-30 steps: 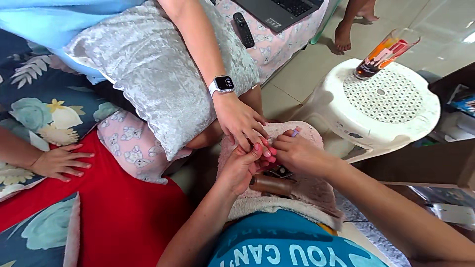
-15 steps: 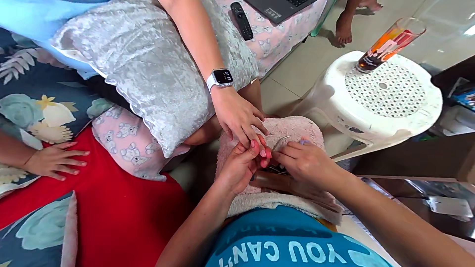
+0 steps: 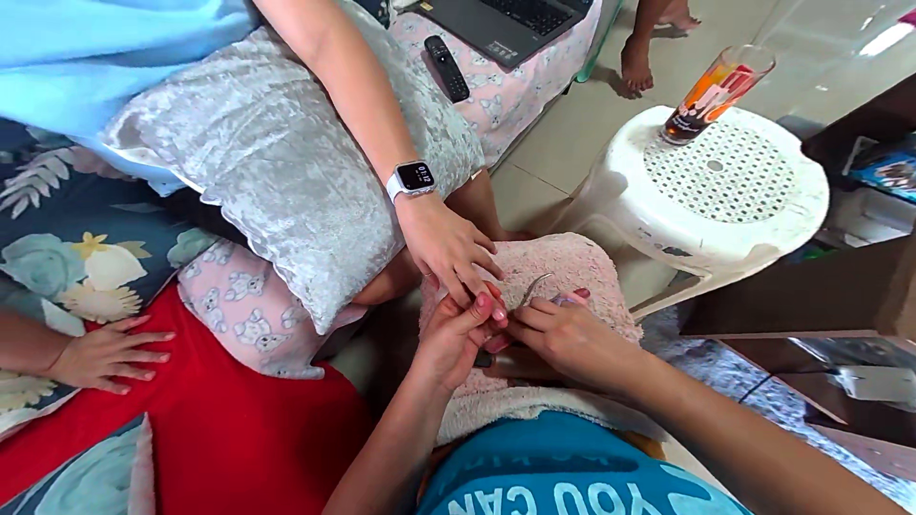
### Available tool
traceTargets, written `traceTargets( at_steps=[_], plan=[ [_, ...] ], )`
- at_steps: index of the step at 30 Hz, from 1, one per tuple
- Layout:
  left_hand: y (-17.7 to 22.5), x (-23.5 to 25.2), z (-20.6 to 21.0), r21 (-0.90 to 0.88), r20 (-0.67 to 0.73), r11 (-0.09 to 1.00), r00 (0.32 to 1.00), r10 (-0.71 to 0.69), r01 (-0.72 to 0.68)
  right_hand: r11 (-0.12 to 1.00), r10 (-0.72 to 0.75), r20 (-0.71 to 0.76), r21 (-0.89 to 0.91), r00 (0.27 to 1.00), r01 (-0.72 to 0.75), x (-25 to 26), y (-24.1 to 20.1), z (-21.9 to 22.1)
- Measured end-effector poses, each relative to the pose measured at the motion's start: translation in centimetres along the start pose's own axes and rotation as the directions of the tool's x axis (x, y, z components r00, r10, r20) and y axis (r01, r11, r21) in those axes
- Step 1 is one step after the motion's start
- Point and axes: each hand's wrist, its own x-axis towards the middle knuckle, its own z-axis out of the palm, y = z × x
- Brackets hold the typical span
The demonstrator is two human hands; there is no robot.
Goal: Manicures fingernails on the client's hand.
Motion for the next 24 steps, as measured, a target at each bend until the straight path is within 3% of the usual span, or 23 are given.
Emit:
traceTargets(
  at_steps=[3, 6, 10, 15, 24],
  plan=[
    [-0.1, 0.2, -0.3, -0.03, -0.021, 0.999, 1.0, -0.017, 0.017, 0.999, -0.032, -0.098, -0.012, 0.995, 0.031, -1.0, 0.5, -1.2],
    [-0.4, 0.5, -0.5, -0.093, -0.017, 0.996, 1.0, -0.013, 0.011, 0.998, -0.013, -0.342, 0.048, 0.94, 0.031, -1.8, 0.5, -2.0],
    [-0.7, 0.8, 0.0, -0.115, -0.031, 0.993, 1.0, 0.007, -0.01, 0.966, 0.219, -0.531, 0.238, 0.818, -0.104, -0.9, -1.6, -2.6],
    [-1.0, 1.1, 0.7, -0.128, -0.031, 0.991, 0.999, 0.024, -0.027, 0.895, 0.396, -0.454, 0.386, 0.798, -0.225, 0.6, -3.0, -2.5],
    [-1.4, 1.3, 0.9, -0.137, -0.04, 0.989, 0.998, 0.043, -0.048, 0.877, 0.417, -0.42, 0.419, 0.806, -0.235, 0.9, -3.4, -2.3]
  ],
)
